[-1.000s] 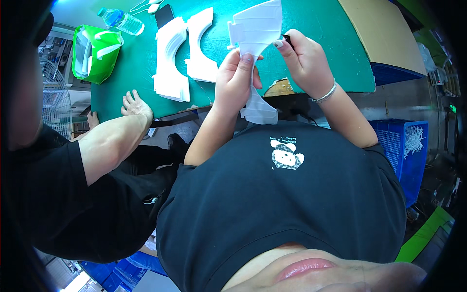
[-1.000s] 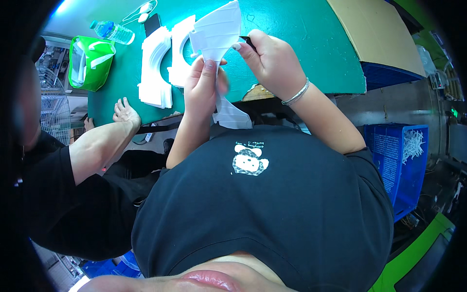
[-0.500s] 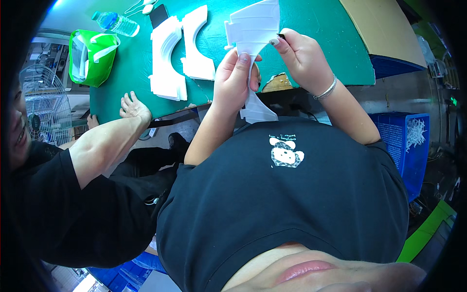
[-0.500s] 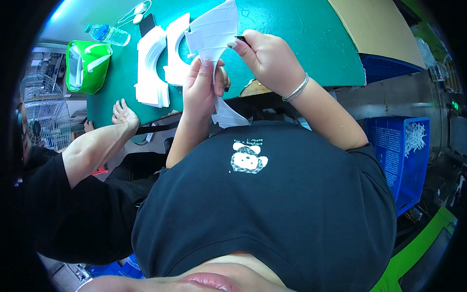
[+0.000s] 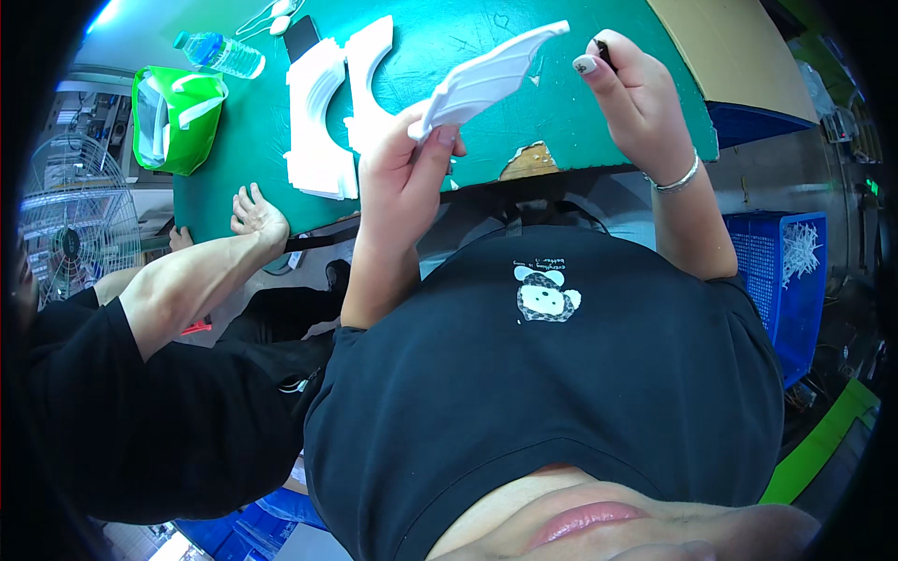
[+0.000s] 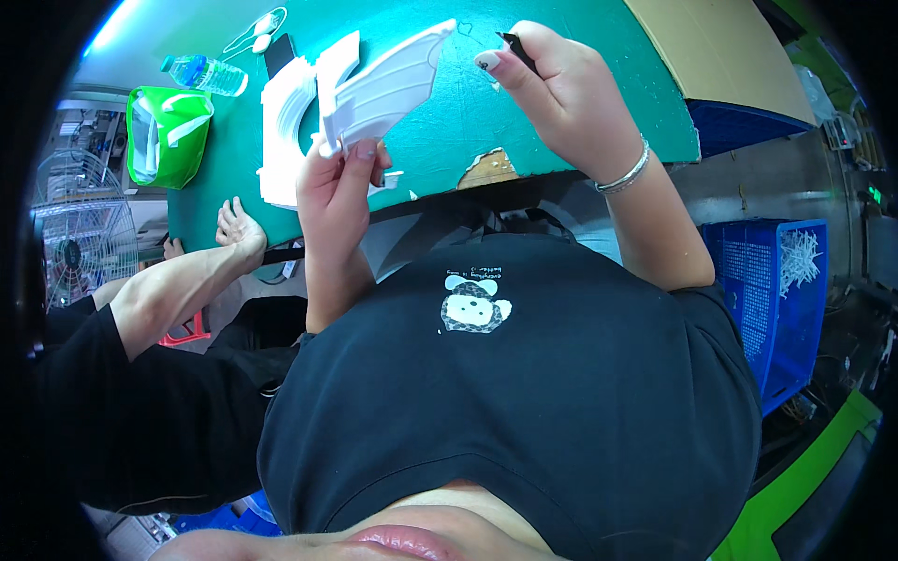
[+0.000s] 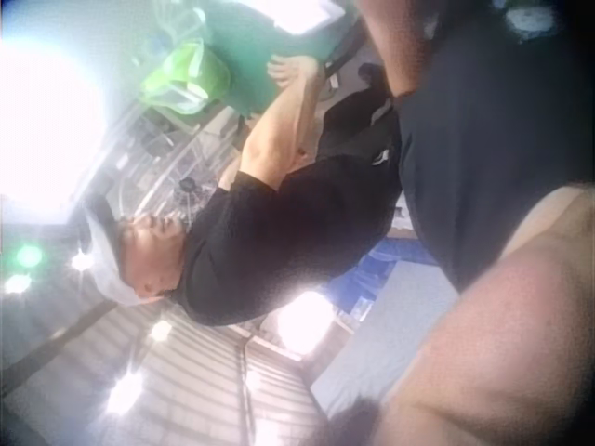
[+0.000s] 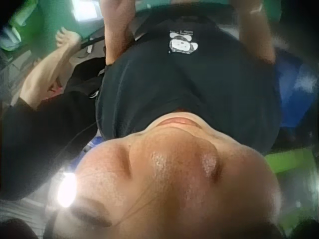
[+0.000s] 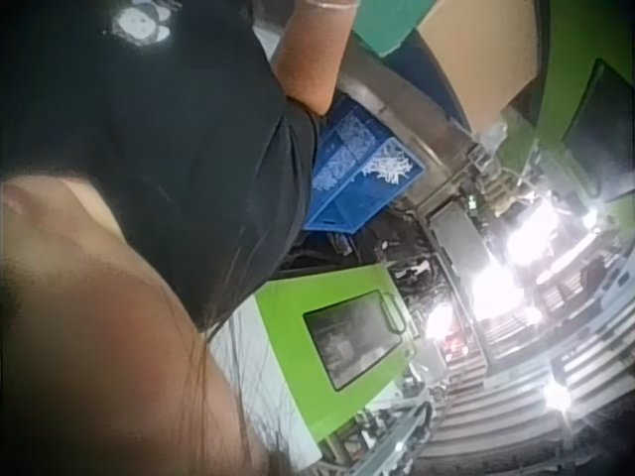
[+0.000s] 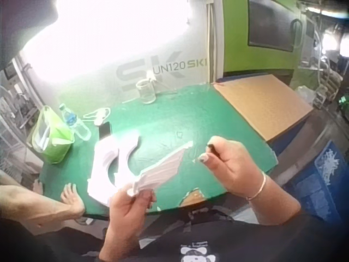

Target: The person scrapes excess material from plastic parts using a blade and places them onto a stack on the table.

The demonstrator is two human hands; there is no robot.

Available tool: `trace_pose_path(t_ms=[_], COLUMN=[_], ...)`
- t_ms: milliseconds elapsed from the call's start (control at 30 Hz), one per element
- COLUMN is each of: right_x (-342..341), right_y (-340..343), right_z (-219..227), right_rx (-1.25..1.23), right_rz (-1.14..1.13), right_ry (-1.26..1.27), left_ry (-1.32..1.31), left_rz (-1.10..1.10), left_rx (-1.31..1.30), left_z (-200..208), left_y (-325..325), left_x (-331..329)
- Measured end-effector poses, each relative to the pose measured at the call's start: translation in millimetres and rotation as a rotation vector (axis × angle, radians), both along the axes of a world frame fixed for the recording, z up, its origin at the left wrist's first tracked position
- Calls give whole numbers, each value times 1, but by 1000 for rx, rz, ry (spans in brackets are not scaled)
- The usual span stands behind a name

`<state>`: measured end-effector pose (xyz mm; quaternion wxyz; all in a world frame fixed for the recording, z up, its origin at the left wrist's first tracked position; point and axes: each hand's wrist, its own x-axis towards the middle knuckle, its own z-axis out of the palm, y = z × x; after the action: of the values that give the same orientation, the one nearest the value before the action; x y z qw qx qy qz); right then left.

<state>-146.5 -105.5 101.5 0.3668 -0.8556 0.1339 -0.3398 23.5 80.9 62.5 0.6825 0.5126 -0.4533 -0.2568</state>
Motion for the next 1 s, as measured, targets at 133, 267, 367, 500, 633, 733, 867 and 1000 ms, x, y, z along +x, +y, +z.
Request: trace_pose_path(t_ms=[133,267,367,500,633,733,867,1000], right_x=[-4,-6,-9,-10,-11,-13,-13,-14], right_y=[6,8,8,8,8,5,4,1], right_z=[12,16,15,15,18,20,20,15], right_rx=[-99,-160,-171,-195,-184,-185,-180,-133], right_rz=[21,52,57,64,88,128,170,222], right_ry=[-34,6,88,76,143,214,237,202], left_ry=[-277,-475,-559,-715,-719,-805,-831,-869], left_rz=[76,115,132,143,141,107,121,180], left_rx=[11,-18,-66,-116,-110,-43,-46,-42], left_z=[1,4,4,8,9,9,6,9], left_y=[1,1,0,0,4,9,10,7], left_x=[0,0,2,5,7,12,13,15])
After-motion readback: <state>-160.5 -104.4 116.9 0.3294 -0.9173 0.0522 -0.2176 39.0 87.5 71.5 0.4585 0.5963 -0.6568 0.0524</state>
